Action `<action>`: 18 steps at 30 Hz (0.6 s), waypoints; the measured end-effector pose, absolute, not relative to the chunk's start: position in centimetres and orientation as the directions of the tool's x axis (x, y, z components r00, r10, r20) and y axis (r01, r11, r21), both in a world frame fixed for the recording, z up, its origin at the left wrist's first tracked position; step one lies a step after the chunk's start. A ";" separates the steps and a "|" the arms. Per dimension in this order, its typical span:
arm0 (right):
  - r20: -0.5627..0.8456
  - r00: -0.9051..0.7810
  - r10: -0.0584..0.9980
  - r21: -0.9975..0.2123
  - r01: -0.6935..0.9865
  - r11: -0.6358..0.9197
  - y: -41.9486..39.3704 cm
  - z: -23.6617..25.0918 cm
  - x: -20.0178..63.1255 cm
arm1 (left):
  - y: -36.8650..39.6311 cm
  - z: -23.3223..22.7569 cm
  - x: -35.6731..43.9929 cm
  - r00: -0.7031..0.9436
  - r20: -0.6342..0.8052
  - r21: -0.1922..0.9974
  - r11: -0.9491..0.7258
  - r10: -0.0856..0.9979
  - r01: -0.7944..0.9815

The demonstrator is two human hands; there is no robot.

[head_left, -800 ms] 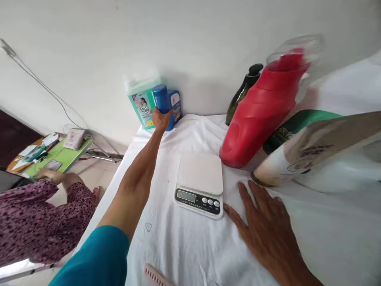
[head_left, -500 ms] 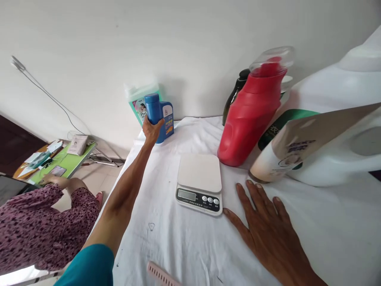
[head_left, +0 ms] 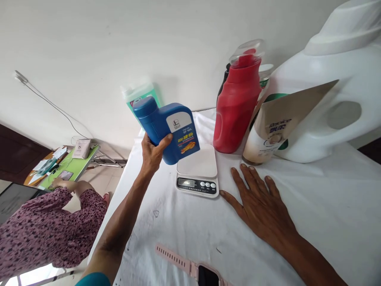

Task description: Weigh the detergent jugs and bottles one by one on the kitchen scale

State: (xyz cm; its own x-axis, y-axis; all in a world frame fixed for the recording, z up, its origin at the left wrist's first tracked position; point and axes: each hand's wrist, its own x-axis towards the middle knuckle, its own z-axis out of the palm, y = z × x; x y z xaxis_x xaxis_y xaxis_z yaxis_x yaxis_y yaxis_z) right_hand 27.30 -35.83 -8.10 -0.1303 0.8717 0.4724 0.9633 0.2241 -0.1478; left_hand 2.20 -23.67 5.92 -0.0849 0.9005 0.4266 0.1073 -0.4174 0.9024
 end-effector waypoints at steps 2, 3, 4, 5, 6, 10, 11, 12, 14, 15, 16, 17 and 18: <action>0.471 -0.129 0.873 -0.152 0.963 0.224 -35.8 -8.1 27.3 | -24.2 5.5 3.2 -0.043 0.407 0.911 -0.402 0.912 0.091; 0.469 -0.129 0.874 -0.154 0.962 0.225 -35.8 -8.1 27.3 | -24.4 5.2 3.7 -0.023 0.398 0.915 -0.395 0.917 0.084; 0.467 -0.131 0.875 -0.154 0.962 0.226 -35.8 -8.2 27.3 | -24.5 5.0 4.1 -0.003 0.391 0.918 -0.389 0.921 0.076; 0.464 -0.134 0.875 -0.152 0.962 0.228 -35.8 -8.2 27.3 | -24.5 4.9 4.4 0.020 0.384 0.921 -0.384 0.923 0.067; 0.463 -0.135 0.876 -0.151 0.962 0.228 -35.8 -8.2 27.3 | -24.5 4.7 4.7 0.045 0.377 0.924 -0.379 0.925 0.059; 0.462 -0.131 0.877 -0.150 0.963 0.223 -35.9 -8.2 27.4 | -24.5 4.3 5.4 0.095 0.352 0.932 -0.358 0.931 0.060; 0.459 -0.129 0.879 -0.152 0.964 0.220 -35.9 -8.2 27.4 | -24.4 4.2 5.4 0.094 0.348 0.932 -0.355 0.933 0.068; 0.453 -0.127 0.883 -0.154 0.964 0.218 -35.9 -8.2 27.5 | -24.4 4.1 5.5 0.094 0.346 0.932 -0.353 0.933 0.075; 0.439 -0.125 0.890 -0.162 0.963 0.215 -35.9 -8.1 27.5 | -24.3 3.8 5.4 0.101 0.346 0.931 -0.355 0.933 0.087; 0.434 -0.125 0.892 -0.166 0.962 0.216 -35.9 -8.1 27.4 | -24.3 3.8 5.4 0.104 0.349 0.929 -0.358 0.931 0.090; 0.433 -0.127 0.893 -0.170 0.961 0.219 -35.9 -8.0 27.4 | -24.3 3.7 5.4 0.105 0.351 0.928 -0.360 0.931 0.093; 0.434 -0.128 0.892 -0.174 0.959 0.222 -35.9 -8.0 27.4 | -24.4 3.7 5.3 0.103 0.352 0.927 -0.362 0.930 0.097; 0.437 -0.130 0.890 -0.177 0.958 0.227 -35.9 -8.0 27.4 | -24.4 3.8 5.3 0.102 0.352 0.927 -0.362 0.930 0.101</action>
State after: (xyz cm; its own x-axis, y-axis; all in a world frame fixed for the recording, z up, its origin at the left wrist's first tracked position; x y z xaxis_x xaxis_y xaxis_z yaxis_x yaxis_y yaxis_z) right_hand 27.42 -35.94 -7.98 -0.1302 0.8899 0.4372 0.9577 0.2270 -0.1768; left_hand 5.30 -24.42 3.76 0.1018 0.9303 0.3524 0.1010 -0.3621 0.9267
